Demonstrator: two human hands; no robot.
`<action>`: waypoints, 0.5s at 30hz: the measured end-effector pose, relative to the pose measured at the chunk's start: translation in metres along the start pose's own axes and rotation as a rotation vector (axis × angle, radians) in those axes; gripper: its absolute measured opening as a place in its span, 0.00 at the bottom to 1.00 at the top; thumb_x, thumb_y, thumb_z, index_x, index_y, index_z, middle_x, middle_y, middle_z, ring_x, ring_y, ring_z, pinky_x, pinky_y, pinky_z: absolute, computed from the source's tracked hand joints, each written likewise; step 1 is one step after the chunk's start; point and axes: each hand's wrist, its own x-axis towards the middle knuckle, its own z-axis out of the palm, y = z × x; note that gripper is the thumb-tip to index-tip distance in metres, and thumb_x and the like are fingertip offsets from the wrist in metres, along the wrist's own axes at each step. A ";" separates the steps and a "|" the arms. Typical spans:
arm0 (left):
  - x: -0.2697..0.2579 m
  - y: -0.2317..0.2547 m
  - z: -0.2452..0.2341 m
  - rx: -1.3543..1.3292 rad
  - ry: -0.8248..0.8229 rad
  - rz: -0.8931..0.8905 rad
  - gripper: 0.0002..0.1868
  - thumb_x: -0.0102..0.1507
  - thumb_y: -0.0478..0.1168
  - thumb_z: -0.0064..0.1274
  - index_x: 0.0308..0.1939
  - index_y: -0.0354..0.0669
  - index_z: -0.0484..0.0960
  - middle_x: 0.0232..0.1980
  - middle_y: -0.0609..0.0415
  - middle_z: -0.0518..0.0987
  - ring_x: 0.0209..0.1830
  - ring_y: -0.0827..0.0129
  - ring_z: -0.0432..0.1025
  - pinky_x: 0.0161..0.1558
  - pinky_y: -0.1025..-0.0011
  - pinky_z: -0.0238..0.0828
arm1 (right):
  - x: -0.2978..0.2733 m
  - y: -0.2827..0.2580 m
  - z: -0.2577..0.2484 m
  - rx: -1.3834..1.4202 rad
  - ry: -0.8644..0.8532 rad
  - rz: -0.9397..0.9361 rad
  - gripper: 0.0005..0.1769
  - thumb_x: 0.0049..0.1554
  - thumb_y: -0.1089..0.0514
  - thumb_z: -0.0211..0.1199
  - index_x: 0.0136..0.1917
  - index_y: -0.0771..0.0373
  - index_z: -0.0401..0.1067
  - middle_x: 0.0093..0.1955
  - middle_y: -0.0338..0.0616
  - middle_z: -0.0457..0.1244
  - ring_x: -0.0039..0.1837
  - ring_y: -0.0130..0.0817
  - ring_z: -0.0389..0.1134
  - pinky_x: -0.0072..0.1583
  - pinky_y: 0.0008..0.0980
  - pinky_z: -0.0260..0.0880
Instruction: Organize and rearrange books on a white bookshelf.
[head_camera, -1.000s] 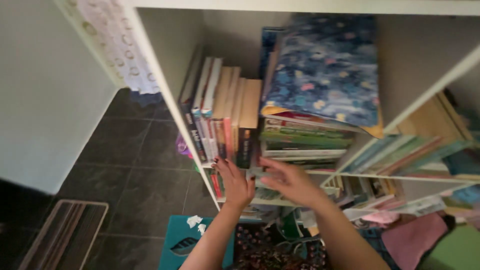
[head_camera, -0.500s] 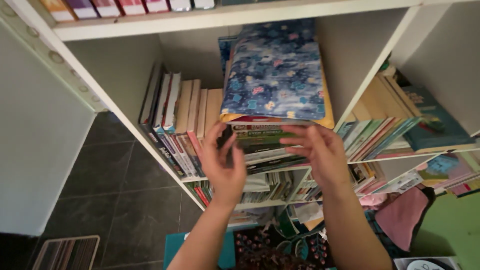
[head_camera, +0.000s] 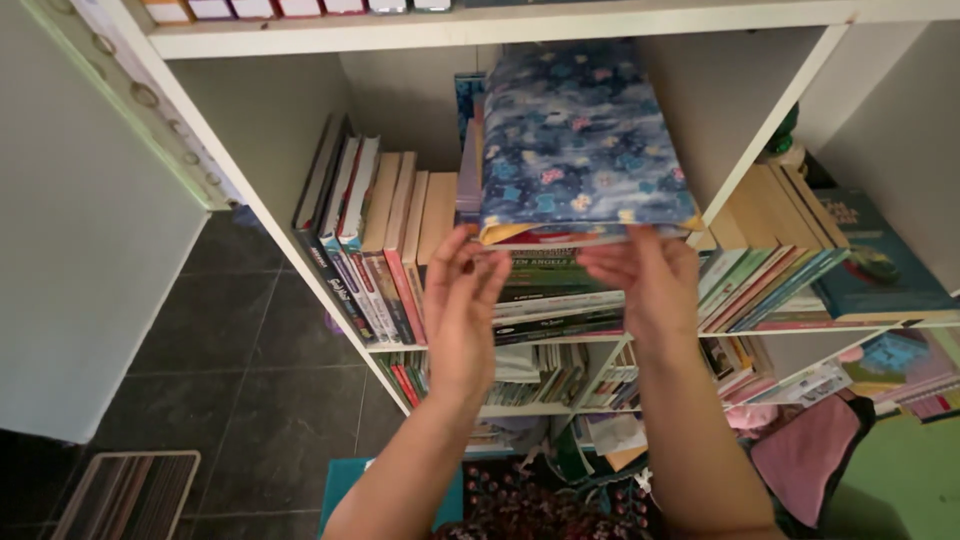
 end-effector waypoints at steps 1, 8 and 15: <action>0.000 -0.005 -0.004 -0.002 0.001 0.004 0.24 0.72 0.32 0.42 0.74 0.32 0.63 0.64 0.44 0.69 0.64 0.58 0.71 0.72 0.57 0.67 | -0.007 -0.001 0.000 -0.002 -0.004 -0.001 0.24 0.70 0.52 0.53 0.46 0.79 0.70 0.45 0.63 0.73 0.45 0.47 0.78 0.46 0.36 0.80; 0.016 -0.016 -0.004 -0.105 -0.071 -0.276 0.18 0.68 0.32 0.43 0.63 0.34 0.69 0.58 0.43 0.79 0.60 0.53 0.76 0.65 0.53 0.73 | -0.045 -0.033 -0.015 -0.238 -0.104 0.067 0.21 0.63 0.51 0.59 0.38 0.72 0.76 0.34 0.55 0.71 0.34 0.40 0.75 0.38 0.35 0.76; 0.013 -0.022 0.003 -0.078 -0.039 -0.284 0.18 0.70 0.31 0.43 0.65 0.37 0.70 0.58 0.44 0.80 0.55 0.54 0.78 0.56 0.55 0.79 | -0.088 -0.147 0.059 -1.193 0.090 -0.860 0.19 0.45 0.55 0.75 0.48 0.62 0.75 0.46 0.55 0.67 0.46 0.48 0.69 0.48 0.40 0.70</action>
